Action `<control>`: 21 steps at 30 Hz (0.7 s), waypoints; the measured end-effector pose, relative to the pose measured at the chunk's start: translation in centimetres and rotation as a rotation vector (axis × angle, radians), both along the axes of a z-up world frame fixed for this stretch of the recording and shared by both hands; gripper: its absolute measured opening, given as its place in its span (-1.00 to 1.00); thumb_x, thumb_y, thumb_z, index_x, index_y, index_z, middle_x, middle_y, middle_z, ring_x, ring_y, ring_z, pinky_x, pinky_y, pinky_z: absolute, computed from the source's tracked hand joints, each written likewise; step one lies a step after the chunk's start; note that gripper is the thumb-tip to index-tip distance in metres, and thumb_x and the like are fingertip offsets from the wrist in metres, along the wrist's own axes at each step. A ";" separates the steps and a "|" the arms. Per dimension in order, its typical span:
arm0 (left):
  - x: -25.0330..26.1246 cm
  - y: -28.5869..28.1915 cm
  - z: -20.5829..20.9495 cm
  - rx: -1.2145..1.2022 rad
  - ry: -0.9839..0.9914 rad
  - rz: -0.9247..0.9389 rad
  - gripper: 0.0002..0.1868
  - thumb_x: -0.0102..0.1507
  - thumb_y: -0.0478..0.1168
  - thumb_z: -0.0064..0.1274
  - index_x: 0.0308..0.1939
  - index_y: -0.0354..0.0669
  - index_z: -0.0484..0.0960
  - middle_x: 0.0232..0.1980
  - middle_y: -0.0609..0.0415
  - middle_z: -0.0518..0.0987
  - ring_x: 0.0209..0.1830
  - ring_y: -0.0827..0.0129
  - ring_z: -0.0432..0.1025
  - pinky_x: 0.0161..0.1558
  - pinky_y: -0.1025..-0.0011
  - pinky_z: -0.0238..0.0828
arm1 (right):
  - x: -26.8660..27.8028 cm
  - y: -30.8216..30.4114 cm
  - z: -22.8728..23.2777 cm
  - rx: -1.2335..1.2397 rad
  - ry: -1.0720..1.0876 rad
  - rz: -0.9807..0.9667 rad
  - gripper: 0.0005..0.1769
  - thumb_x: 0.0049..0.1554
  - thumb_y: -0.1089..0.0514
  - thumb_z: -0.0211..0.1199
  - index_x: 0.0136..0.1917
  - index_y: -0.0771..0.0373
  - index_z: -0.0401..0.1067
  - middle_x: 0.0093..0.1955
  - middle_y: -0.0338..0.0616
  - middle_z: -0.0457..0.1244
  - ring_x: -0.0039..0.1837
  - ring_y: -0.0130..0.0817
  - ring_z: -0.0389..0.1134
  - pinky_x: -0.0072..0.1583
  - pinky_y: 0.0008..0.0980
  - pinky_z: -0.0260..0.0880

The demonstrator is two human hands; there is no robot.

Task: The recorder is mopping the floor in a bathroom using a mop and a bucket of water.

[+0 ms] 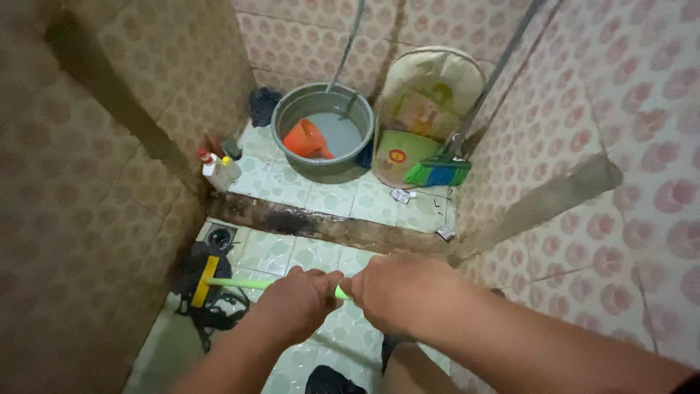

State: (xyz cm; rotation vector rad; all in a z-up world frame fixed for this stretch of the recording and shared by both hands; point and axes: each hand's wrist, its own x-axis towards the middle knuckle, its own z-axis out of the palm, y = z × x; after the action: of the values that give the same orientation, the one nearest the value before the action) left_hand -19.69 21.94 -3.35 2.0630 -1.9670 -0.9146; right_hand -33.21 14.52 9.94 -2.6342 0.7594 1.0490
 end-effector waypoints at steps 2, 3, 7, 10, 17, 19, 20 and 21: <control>0.0 0.3 -0.6 -0.052 0.052 -0.014 -0.76 0.27 -0.07 0.10 -0.03 0.03 0.50 -0.11 -0.02 0.65 -0.04 -0.07 0.50 -0.06 0.00 0.44 | -0.2 0.1 -0.3 0.015 0.016 0.017 -0.58 0.16 0.18 0.08 0.29 0.00 0.43 0.03 0.06 0.39 0.12 0.04 0.44 0.11 0.04 0.47; -0.1 0.6 -1.0 -0.097 0.105 -0.017 -0.79 0.28 -0.09 0.09 -0.10 -0.04 0.48 -0.18 -0.03 0.67 -0.09 -0.06 0.55 -0.11 -0.01 0.46 | -0.4 0.2 -0.6 0.038 0.032 0.044 -0.53 0.08 0.22 0.15 0.28 0.05 0.43 0.00 0.05 0.41 0.11 0.02 0.46 0.11 0.01 0.49; -0.8 0.1 -1.0 -0.114 0.110 -0.089 -0.81 0.28 -0.12 0.08 -0.10 -0.04 0.46 -0.24 -0.07 0.65 -0.16 -0.10 0.55 -0.15 -0.01 0.47 | -1.8 0.1 -1.0 0.001 -0.061 0.022 -0.63 0.20 0.18 0.04 0.24 0.08 0.47 -0.02 0.08 0.40 0.07 0.03 0.47 0.10 0.02 0.49; -1.8 -0.6 0.1 -0.135 0.152 -0.076 -0.81 0.27 -0.12 0.07 -0.10 -0.03 0.48 -0.24 -0.07 0.67 -0.16 -0.10 0.56 -0.17 -0.01 0.47 | -2.2 -0.6 -0.4 -0.041 0.023 -0.078 -0.65 0.34 0.03 -0.05 0.21 0.11 0.51 0.07 0.07 0.38 0.12 0.09 0.44 0.13 0.09 0.45; -6.1 -4.2 1.9 -0.124 0.023 -0.164 -0.72 0.33 0.02 0.02 -0.07 -0.05 0.42 -0.20 -0.06 0.63 -0.12 -0.12 0.48 -0.10 -0.05 0.42 | -6.7 -2.9 2.9 -0.090 0.050 -0.221 -0.65 0.27 -0.03 0.03 0.28 -0.23 0.46 0.15 -0.11 0.37 0.23 -0.03 0.39 0.22 0.02 0.40; -7.6 -5.2 1.7 -0.189 -0.049 -0.223 -0.71 0.31 0.07 0.02 -0.10 -0.02 0.46 -0.19 -0.02 0.66 -0.12 -0.12 0.46 -0.08 -0.05 0.39 | -7.9 -3.2 4.6 -0.086 0.094 -0.280 -0.61 0.24 -0.06 0.06 0.31 -0.38 0.42 0.16 -0.17 0.35 0.23 -0.08 0.39 0.22 0.00 0.39; -8.4 -5.7 1.3 -0.227 -0.019 -0.239 -0.70 0.32 0.07 0.02 -0.12 -0.04 0.45 -0.20 -0.04 0.65 -0.11 -0.14 0.44 -0.08 -0.06 0.36 | -8.5 -3.4 5.3 -0.073 0.130 -0.378 -0.59 0.24 -0.10 0.07 0.33 -0.47 0.39 0.17 -0.21 0.36 0.23 -0.11 0.40 0.23 -0.03 0.40; -9.3 -6.3 1.0 -0.266 0.010 -0.258 -0.69 0.32 0.08 0.03 -0.13 -0.06 0.45 -0.20 -0.07 0.65 -0.09 -0.15 0.42 -0.07 -0.08 0.33 | -9.3 -3.6 5.9 -0.062 0.163 -0.478 -0.57 0.24 -0.13 0.07 0.36 -0.56 0.36 0.17 -0.24 0.37 0.23 -0.13 0.40 0.24 -0.06 0.40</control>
State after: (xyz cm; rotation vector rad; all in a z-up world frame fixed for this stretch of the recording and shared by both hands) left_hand -29.01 15.64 -2.32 1.6877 -2.2465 -0.6565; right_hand -42.52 10.89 15.87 -2.2513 1.3885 1.1119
